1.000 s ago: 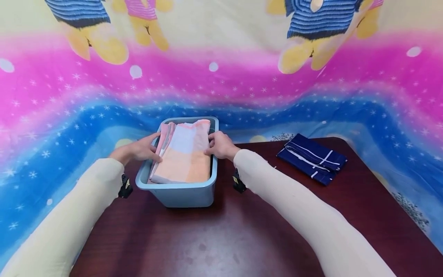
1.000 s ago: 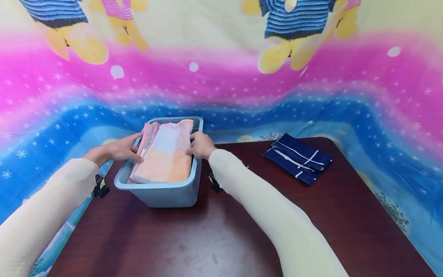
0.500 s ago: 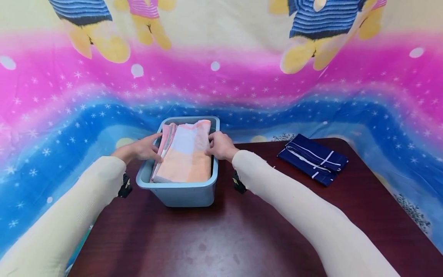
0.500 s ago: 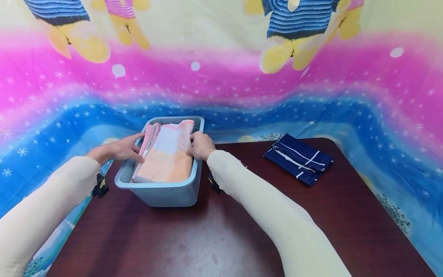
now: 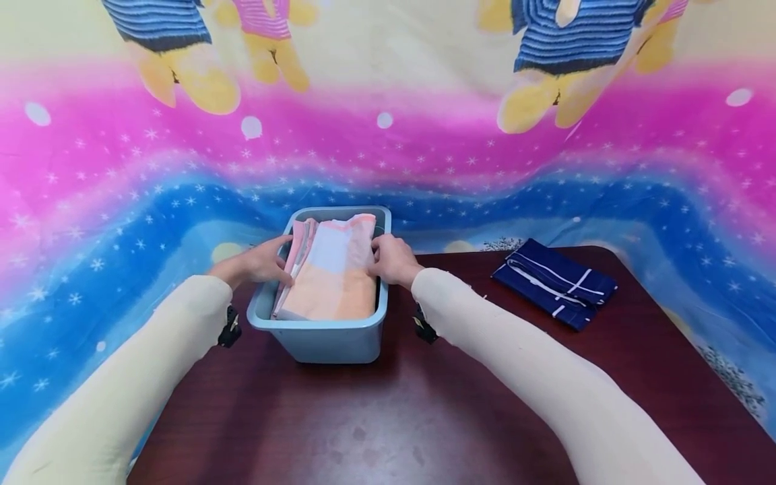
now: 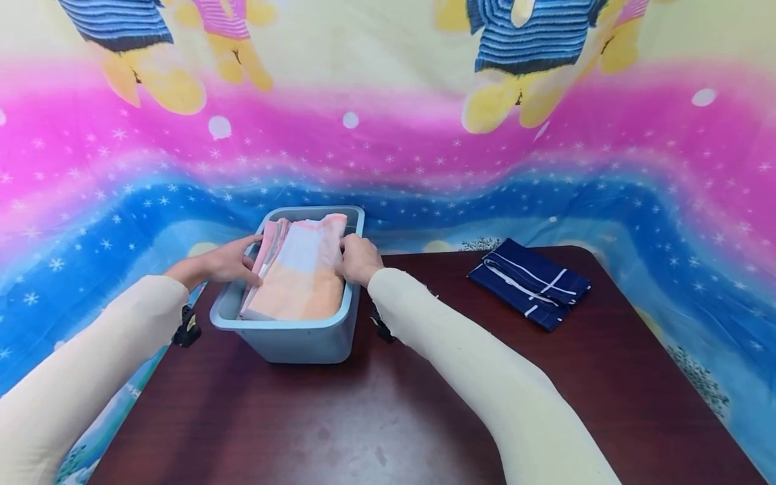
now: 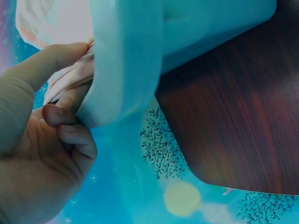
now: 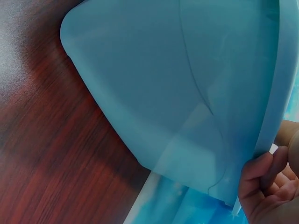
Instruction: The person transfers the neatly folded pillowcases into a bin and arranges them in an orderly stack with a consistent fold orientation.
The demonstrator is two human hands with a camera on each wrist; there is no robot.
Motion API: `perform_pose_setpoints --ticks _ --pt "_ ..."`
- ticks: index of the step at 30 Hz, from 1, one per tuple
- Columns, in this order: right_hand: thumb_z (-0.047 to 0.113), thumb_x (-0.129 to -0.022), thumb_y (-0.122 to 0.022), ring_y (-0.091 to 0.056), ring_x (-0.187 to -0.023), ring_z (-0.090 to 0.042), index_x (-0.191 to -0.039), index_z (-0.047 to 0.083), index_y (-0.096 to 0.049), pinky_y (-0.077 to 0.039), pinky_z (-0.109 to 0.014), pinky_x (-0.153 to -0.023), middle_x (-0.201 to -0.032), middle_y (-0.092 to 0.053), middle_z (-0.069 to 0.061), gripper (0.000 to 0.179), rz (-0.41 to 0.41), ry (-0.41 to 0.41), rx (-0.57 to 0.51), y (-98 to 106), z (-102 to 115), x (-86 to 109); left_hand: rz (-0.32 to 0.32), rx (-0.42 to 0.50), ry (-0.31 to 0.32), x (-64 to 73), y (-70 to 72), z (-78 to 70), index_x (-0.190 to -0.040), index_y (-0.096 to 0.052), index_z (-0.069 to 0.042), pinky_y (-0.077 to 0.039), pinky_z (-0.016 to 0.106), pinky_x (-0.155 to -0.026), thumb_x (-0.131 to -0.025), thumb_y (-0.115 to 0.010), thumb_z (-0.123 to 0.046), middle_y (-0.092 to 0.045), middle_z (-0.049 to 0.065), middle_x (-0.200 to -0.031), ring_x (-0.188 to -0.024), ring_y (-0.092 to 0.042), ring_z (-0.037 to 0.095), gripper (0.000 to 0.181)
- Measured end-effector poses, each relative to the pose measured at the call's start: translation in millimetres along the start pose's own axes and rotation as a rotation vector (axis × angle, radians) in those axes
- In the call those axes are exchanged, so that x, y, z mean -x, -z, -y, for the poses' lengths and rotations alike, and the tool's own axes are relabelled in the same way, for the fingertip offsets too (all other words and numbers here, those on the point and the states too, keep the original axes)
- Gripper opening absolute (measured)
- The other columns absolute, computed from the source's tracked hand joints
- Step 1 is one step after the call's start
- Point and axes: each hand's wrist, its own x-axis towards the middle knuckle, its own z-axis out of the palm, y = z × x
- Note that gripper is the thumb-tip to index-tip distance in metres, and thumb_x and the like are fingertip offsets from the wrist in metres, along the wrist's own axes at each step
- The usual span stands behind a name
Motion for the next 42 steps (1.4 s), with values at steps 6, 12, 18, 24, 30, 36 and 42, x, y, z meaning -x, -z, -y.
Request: perform_pose_setpoints --ticks 6,12,18,24,30,36,42 --pt "0.011 -0.092 -0.073 -0.053 -0.068 -0.019 -0.089 0.005 -0.058 -0.047 -0.028 -0.065 -0.069 -0.047 -0.004 0.017 0.009 0.006 0.011 -1.5 0.6 -2.1 -0.001 0.000 0.012 -0.9 -0.3 0.1 -0.163 0.002 -0.008 -0.035 0.065 -0.113 -0.090 -0.077 -0.017 -0.053 0.033 -0.141 -0.130 -0.056 0.047 0.108" --pt "0.011 -0.091 -0.074 -0.062 -0.079 -0.019 -0.095 0.005 -0.062 -0.055 -0.029 -0.072 -0.084 -0.063 -0.007 0.014 0.012 0.005 0.012 -4.5 2.8 -1.1 0.002 -0.003 0.010 0.8 -1.9 4.2 -0.163 0.002 -0.008 -0.036 0.065 -0.112 -0.089 -0.077 -0.018 -0.055 0.033 -0.140 -0.130 -0.055 0.048 0.109" --pt "0.011 -0.092 -0.074 -0.064 -0.084 -0.021 -0.100 0.005 -0.064 -0.057 -0.032 -0.076 -0.092 -0.068 -0.011 0.014 0.011 -0.002 0.010 -3.9 3.4 2.4 -0.007 0.003 0.014 2.0 -5.0 3.4 -0.163 0.000 -0.010 -0.038 0.066 -0.110 -0.089 -0.077 -0.018 -0.055 0.032 -0.140 -0.128 -0.057 0.047 0.107" --pt "0.012 -0.092 -0.074 -0.065 -0.088 -0.021 -0.105 0.006 -0.065 -0.059 -0.034 -0.080 -0.097 -0.069 -0.010 0.017 -0.001 -0.015 0.007 -2.5 3.0 4.3 -0.004 0.009 0.007 2.3 -5.4 -1.3 -0.163 0.001 -0.010 -0.038 0.067 -0.110 -0.090 -0.076 -0.015 -0.055 0.033 -0.140 -0.126 -0.058 0.046 0.106" --pt "0.011 -0.092 -0.074 -0.065 -0.086 -0.021 -0.103 0.006 -0.065 -0.059 -0.034 -0.079 -0.094 -0.068 -0.010 0.015 0.000 -0.023 0.012 -3.2 3.2 3.3 -0.002 -0.010 0.001 2.8 -5.4 -1.8 -0.163 0.001 -0.010 -0.041 0.065 -0.108 -0.090 -0.076 -0.017 -0.057 0.032 -0.137 -0.121 -0.062 0.044 0.106" --pt "0.011 -0.092 -0.074 -0.066 -0.091 -0.021 -0.107 0.006 -0.066 -0.060 -0.035 -0.082 -0.101 -0.069 -0.010 0.018 -0.002 -0.027 0.015 -3.0 3.5 2.8 -0.009 -0.007 0.005 1.4 -4.9 -1.7 -0.163 -0.002 -0.011 -0.041 0.065 -0.108 -0.090 -0.077 -0.017 -0.061 0.030 -0.133 -0.118 -0.064 0.040 0.105" --pt "0.013 -0.093 -0.072 -0.068 -0.102 -0.023 -0.132 0.004 -0.062 -0.058 -0.038 -0.092 -0.110 -0.073 -0.010 0.041 -0.002 -0.025 0.026 -1.4 2.8 0.8 0.038 -0.002 -0.064 0.6 -3.3 -2.3 -0.161 -0.012 -0.007 -0.041 0.063 -0.110 -0.093 -0.072 -0.013 -0.073 0.019 -0.113 -0.108 -0.069 0.032 0.092"
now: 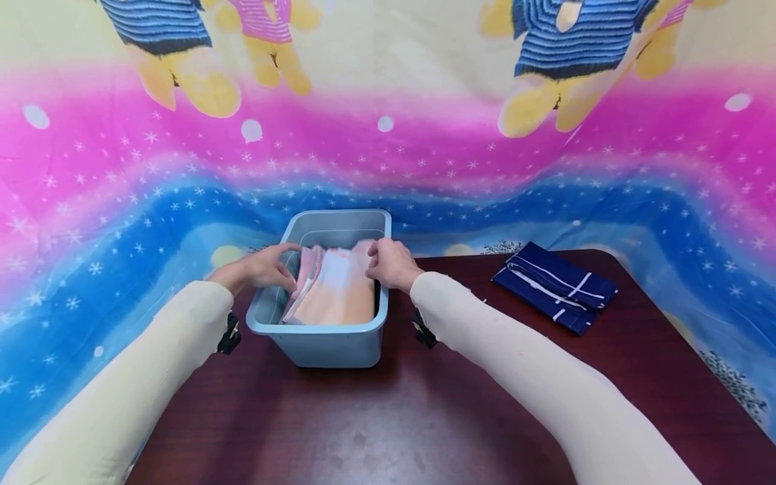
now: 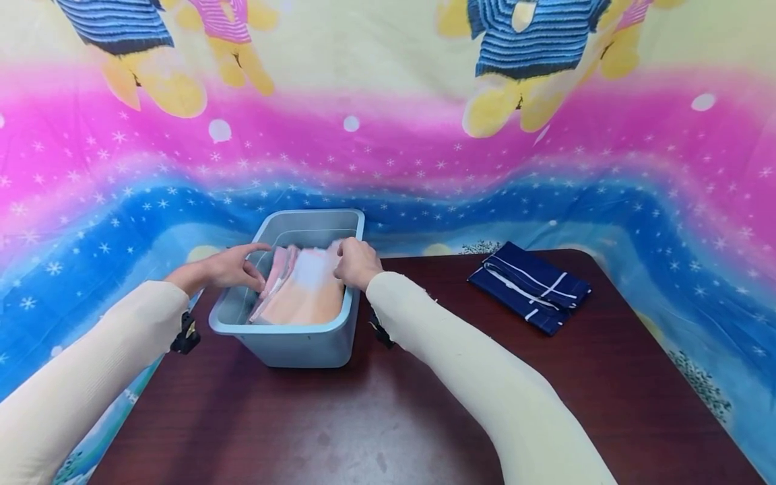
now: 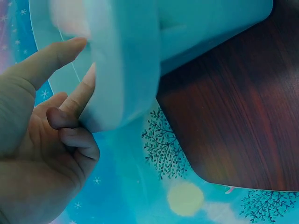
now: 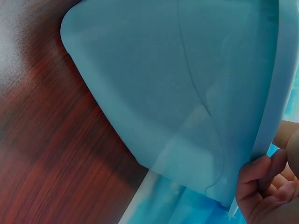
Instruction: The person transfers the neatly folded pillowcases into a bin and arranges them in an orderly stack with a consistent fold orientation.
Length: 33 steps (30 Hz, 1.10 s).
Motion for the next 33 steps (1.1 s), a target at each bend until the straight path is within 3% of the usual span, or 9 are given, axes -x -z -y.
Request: perform_pose_setpoints --ticks 4,16,20,27,33 --pt "0.016 -0.094 -0.072 -0.068 -0.103 -0.023 -0.133 0.004 -0.062 -0.058 -0.038 -0.093 -0.110 -0.073 -0.010 0.042 0.013 -0.008 0.008 0 0 -1.2 0.011 -0.023 -0.012 0.5 1.4 -1.6 -0.160 -0.017 -0.005 -0.041 0.063 -0.110 -0.094 -0.070 -0.014 -0.074 0.017 -0.110 -0.111 -0.068 0.033 0.086" --pt "0.019 -0.094 -0.073 -0.069 -0.100 -0.022 -0.131 0.003 -0.064 -0.058 -0.037 -0.090 -0.108 -0.073 -0.010 0.041 0.037 0.029 -0.037 3 -6 -1.5 0.020 -0.051 0.001 -1.9 3.4 -3.2 -0.158 -0.024 -0.002 -0.042 0.061 -0.110 -0.095 -0.069 -0.019 -0.071 0.023 -0.122 -0.122 -0.063 0.040 0.079" --pt "0.021 -0.095 -0.072 -0.069 -0.104 -0.022 -0.130 0.004 -0.064 -0.058 -0.036 -0.091 -0.112 -0.073 -0.010 0.040 0.074 0.042 -0.075 6 -10 -1.7 0.009 -0.045 0.000 -2.3 2.0 -2.6 -0.157 -0.028 -0.003 -0.041 0.062 -0.110 -0.097 -0.065 -0.027 -0.065 0.026 -0.131 -0.129 -0.057 0.044 0.074" --pt "0.024 -0.097 -0.069 -0.067 -0.112 -0.023 -0.133 0.004 -0.064 -0.057 -0.036 -0.093 -0.120 -0.071 -0.012 0.042 0.172 0.095 -0.165 15 -15 1.7 -0.008 -0.002 -0.030 5.9 0.6 -1.4 -0.155 -0.030 0.000 -0.038 0.064 -0.112 -0.102 -0.054 -0.032 -0.071 0.022 -0.123 -0.136 -0.050 0.045 0.067" --pt "0.023 -0.097 -0.068 -0.067 -0.092 -0.026 -0.133 0.006 -0.064 -0.059 -0.037 -0.082 -0.119 -0.071 -0.013 0.040 0.202 0.141 -0.241 21 -21 7.2 -0.027 0.045 -0.064 12.1 -0.9 -1.1 -0.154 -0.033 0.001 -0.040 0.064 -0.110 -0.104 -0.051 -0.031 -0.070 0.023 -0.124 -0.134 -0.053 0.045 0.061"
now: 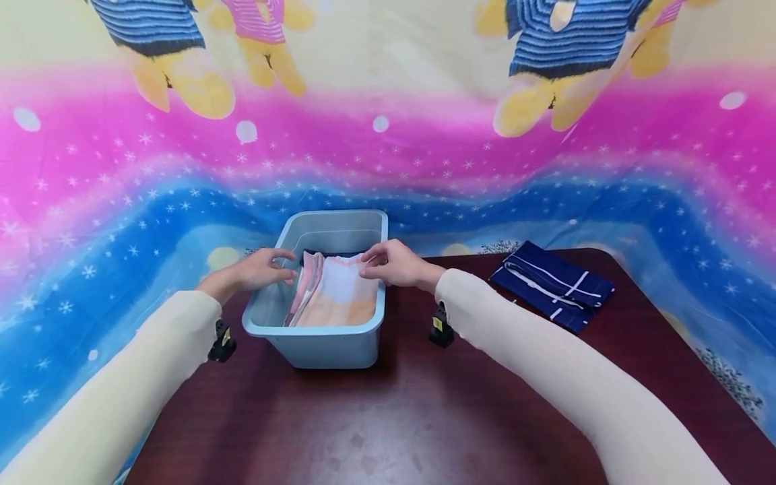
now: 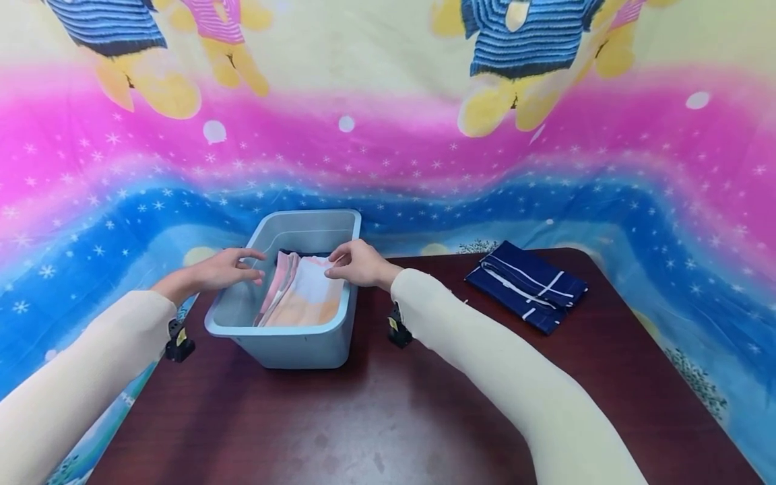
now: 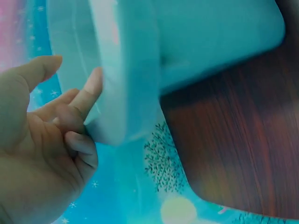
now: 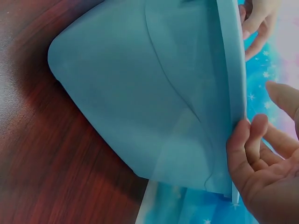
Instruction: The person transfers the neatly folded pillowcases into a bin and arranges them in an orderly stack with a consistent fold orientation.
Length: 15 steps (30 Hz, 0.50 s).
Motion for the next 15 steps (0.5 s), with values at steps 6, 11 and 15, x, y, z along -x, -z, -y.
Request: perform_pose_setpoints --ticks 6,11,15 --pt "0.021 -0.098 -0.068 -0.063 -0.076 -0.028 -0.134 0.008 -0.064 -0.058 -0.033 -0.073 -0.118 -0.071 -0.013 0.039 0.023 0.059 -0.027 7 -1 9.9 -0.040 0.081 -0.034 7.0 3.3 -5.0 -0.152 -0.036 0.001 -0.052 0.042 -0.084 -0.106 -0.049 -0.024 -0.069 0.026 -0.125 -0.093 -0.065 0.032 0.054" --pt "0.021 -0.098 -0.067 -0.066 -0.080 -0.028 -0.133 0.009 -0.065 -0.059 -0.035 -0.074 -0.117 -0.071 -0.013 0.037 0.011 0.078 -0.043 12 -2 22.5 -0.090 0.143 -0.085 14.1 7.5 -19.1 -0.150 -0.039 -0.003 -0.049 0.032 -0.064 -0.107 -0.048 -0.022 -0.070 0.022 -0.120 -0.080 -0.063 0.020 0.048" --pt "0.019 -0.100 -0.065 -0.067 -0.079 -0.030 -0.131 0.007 -0.065 -0.059 -0.035 -0.073 -0.115 -0.070 -0.014 0.034 -0.009 0.098 -0.063 15 -6 31.8 -0.134 0.165 -0.123 19.3 6.1 -34.7 -0.147 -0.043 -0.005 -0.050 0.033 -0.069 -0.106 -0.050 -0.022 -0.073 0.018 -0.114 -0.079 -0.062 0.016 0.045"
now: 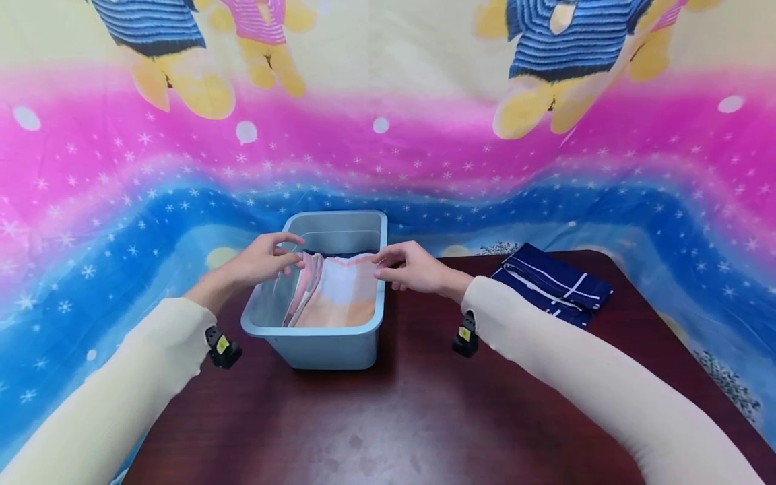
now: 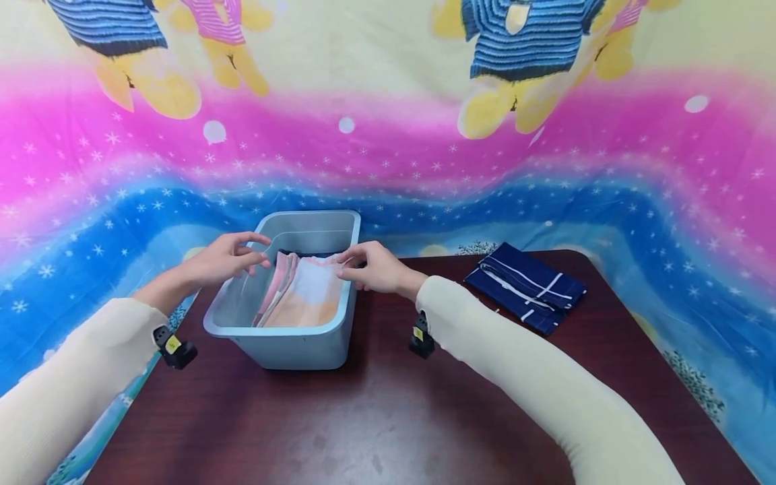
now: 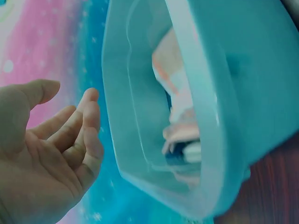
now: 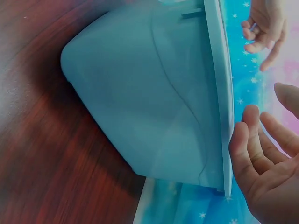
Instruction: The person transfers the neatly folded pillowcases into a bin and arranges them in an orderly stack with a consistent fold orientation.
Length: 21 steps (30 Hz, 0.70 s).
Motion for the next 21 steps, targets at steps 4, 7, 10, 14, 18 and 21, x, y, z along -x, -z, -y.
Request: perform_pose_setpoints --ticks 4,7,10,14,18,21 --pt "0.014 -0.099 -0.065 -0.065 -0.076 -0.028 -0.129 0.004 -0.065 -0.059 -0.039 -0.072 -0.111 -0.071 -0.017 0.032 -0.013 0.021 -0.015 4 -7 8.7 -0.013 0.020 -0.023 5.1 -10.3 -13.2 -0.144 -0.048 -0.005 -0.050 0.032 -0.074 -0.106 -0.051 -0.022 -0.074 0.016 -0.112 -0.084 -0.065 0.017 0.042" --pt "0.012 -0.098 -0.065 -0.065 -0.074 -0.028 -0.129 0.001 -0.064 -0.059 -0.041 -0.072 -0.110 -0.071 -0.018 0.032 -0.009 0.037 -0.023 7 -10 14.3 -0.004 0.051 -0.045 9.5 -19.3 -19.0 -0.142 -0.049 -0.004 -0.051 0.033 -0.081 -0.106 -0.050 -0.021 -0.074 0.016 -0.113 -0.086 -0.066 0.018 0.040" --pt "0.011 -0.098 -0.066 -0.065 -0.074 -0.031 -0.128 -0.001 -0.064 -0.059 -0.039 -0.070 -0.110 -0.071 -0.019 0.032 -0.004 0.051 -0.026 9 -11 20.0 -0.008 0.079 -0.075 11.6 -27.9 -23.2 -0.140 -0.051 -0.004 -0.053 0.033 -0.083 -0.106 -0.051 -0.022 -0.074 0.015 -0.111 -0.084 -0.064 0.018 0.038" --pt "0.011 -0.097 -0.067 -0.066 -0.074 -0.034 -0.127 -0.001 -0.064 -0.058 -0.035 -0.068 -0.111 -0.072 -0.019 0.032 0.000 0.052 -0.026 11 -14 30.1 -0.021 0.121 -0.128 12.5 -40.7 -27.9 -0.135 -0.055 -0.003 -0.054 0.030 -0.077 -0.105 -0.053 -0.019 -0.074 0.017 -0.109 -0.083 -0.064 0.019 0.034" --pt "0.011 -0.097 -0.067 -0.066 -0.071 -0.025 -0.126 0.000 -0.065 -0.059 -0.036 -0.068 -0.111 -0.072 -0.018 0.031 0.011 0.040 -0.015 13 -20 39.8 -0.022 0.152 -0.145 15.4 -53.9 -31.8 -0.133 -0.057 -0.004 -0.053 0.032 -0.077 -0.104 -0.054 -0.017 -0.075 0.016 -0.108 -0.086 -0.065 0.020 0.032" --pt "0.010 -0.097 -0.067 -0.066 -0.070 -0.024 -0.125 0.001 -0.065 -0.060 -0.042 -0.070 -0.110 -0.073 -0.017 0.029 0.011 0.037 -0.007 17 -24 45.7 -0.018 0.162 -0.147 17.8 -61.9 -34.7 -0.134 -0.057 -0.005 -0.053 0.033 -0.078 -0.104 -0.055 -0.017 -0.075 0.015 -0.107 -0.089 -0.064 0.022 0.032"
